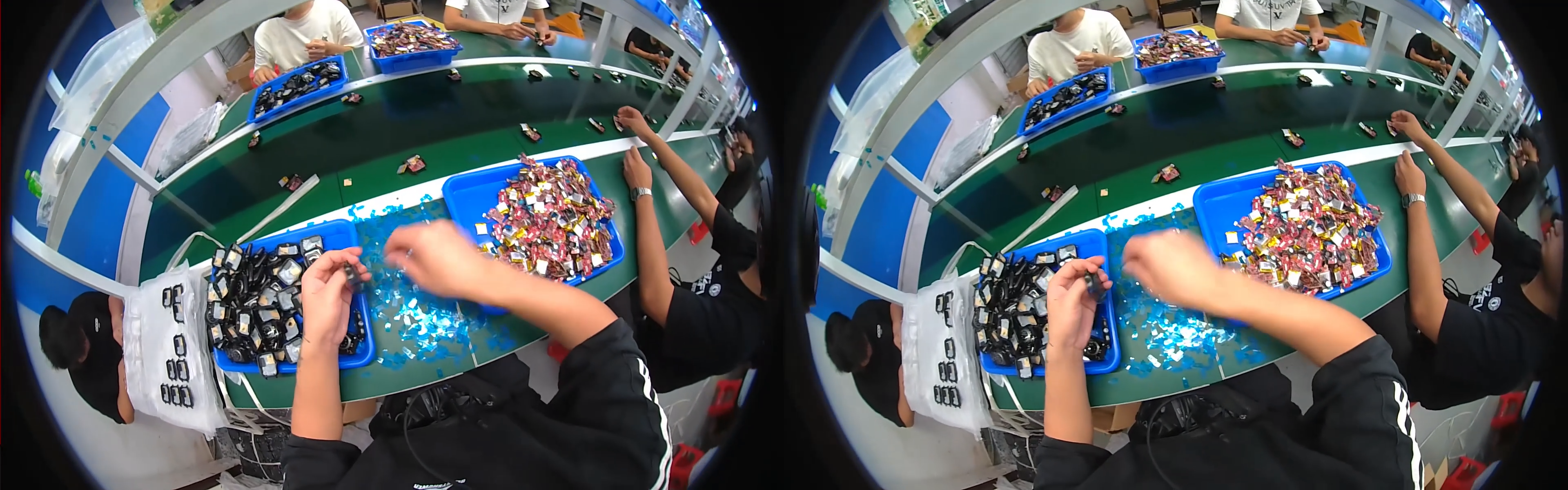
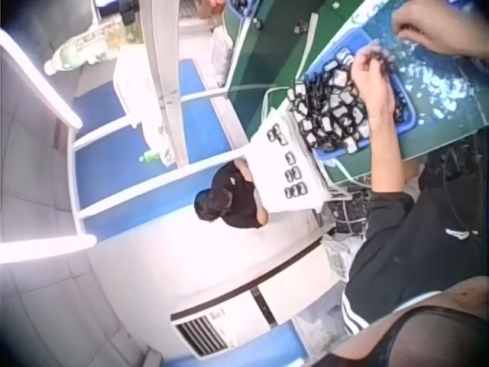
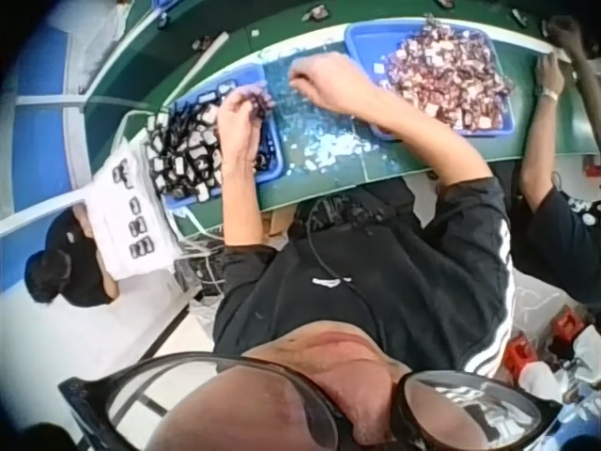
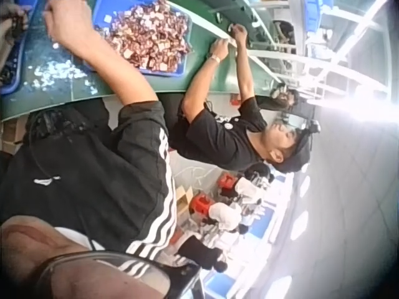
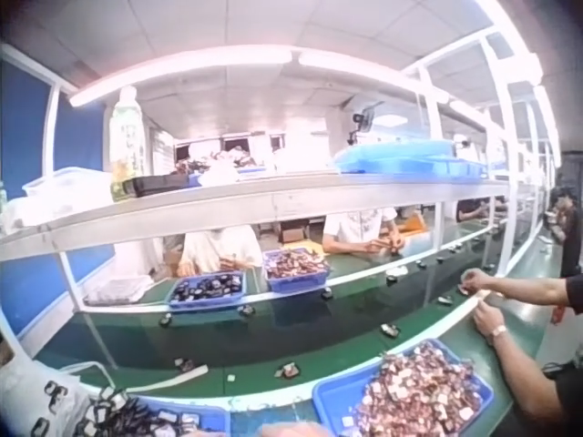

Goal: Assembling components of a smart watch at a production line workstation.

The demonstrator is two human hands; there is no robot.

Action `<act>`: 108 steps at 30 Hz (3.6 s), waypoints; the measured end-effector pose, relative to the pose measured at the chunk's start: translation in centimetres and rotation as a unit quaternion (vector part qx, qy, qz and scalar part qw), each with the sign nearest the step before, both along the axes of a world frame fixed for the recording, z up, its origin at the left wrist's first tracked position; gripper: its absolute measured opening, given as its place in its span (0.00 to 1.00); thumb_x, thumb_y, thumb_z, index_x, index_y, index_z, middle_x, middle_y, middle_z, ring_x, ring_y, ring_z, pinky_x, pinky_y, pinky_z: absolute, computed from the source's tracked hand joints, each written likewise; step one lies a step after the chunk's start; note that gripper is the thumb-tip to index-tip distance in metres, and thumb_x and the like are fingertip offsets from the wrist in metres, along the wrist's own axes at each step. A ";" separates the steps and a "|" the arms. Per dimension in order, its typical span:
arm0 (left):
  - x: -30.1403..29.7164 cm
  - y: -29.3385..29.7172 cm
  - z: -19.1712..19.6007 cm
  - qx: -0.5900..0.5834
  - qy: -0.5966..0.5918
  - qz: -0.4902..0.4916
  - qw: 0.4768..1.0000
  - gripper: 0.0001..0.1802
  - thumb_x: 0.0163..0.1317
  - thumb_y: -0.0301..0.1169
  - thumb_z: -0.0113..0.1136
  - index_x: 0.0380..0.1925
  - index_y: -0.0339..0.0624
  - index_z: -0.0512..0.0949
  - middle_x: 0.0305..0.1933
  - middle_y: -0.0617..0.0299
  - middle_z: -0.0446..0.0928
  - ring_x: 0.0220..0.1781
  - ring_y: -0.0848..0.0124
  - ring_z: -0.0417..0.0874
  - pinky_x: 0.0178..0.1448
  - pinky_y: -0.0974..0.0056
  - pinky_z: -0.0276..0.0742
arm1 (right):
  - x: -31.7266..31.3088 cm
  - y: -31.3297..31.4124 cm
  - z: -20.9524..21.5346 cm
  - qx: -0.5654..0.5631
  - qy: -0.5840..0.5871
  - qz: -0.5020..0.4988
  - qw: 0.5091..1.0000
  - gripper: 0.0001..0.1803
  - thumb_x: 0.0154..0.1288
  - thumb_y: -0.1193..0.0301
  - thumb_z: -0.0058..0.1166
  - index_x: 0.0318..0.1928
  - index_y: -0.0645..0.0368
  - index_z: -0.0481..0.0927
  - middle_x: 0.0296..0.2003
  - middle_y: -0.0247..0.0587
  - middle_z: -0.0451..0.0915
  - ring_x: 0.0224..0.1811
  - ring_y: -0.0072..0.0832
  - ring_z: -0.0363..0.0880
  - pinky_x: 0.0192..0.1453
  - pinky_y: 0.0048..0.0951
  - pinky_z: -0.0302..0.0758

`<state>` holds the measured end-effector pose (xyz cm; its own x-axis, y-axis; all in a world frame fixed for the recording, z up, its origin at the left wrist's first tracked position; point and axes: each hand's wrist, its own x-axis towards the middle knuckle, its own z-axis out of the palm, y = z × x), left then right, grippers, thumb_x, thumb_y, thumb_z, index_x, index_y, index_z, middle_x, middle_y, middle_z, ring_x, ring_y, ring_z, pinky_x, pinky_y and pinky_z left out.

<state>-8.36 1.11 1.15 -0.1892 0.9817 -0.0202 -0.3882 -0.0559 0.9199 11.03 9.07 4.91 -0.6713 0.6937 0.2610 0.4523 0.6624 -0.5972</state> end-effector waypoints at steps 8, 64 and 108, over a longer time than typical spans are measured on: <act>1.5 -0.4 0.6 -0.029 -0.011 -0.058 0.998 0.08 0.70 0.25 0.49 0.46 0.37 0.70 0.41 0.53 0.79 0.30 0.68 0.84 0.33 0.68 0.83 | 13.1 5.3 0.3 0.004 -0.273 -0.079 0.959 0.07 0.53 0.69 0.63 0.28 0.58 0.82 0.30 0.49 0.82 0.38 0.44 0.82 0.45 0.44 0.77; 5.0 -1.6 -0.3 0.051 0.056 -0.102 0.992 0.32 0.68 0.18 0.45 0.72 0.38 0.54 0.61 0.54 0.71 0.60 0.72 0.73 0.64 0.65 0.67 | 3.3 -5.7 -0.1 -0.149 0.208 -0.106 0.961 0.10 0.59 0.83 0.60 0.41 0.62 0.85 0.31 0.37 0.81 0.30 0.19 0.76 0.34 0.19 0.72; 5.8 -2.3 0.2 0.124 0.070 -0.156 0.977 0.25 0.69 0.16 0.41 0.66 0.31 0.59 0.66 0.49 0.68 0.65 0.66 0.72 0.67 0.63 0.68 | 1.7 -5.4 -1.8 -0.154 0.302 -0.125 0.932 0.16 0.53 0.82 0.64 0.37 0.61 0.69 0.36 0.37 0.71 0.45 0.26 0.74 0.50 0.27 0.73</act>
<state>-2.57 -1.23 1.38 0.1369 0.9635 0.2299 -0.2930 -0.1824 0.9386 12.68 3.71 3.14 -0.2743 0.9132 0.3015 0.0880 0.3360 -0.9377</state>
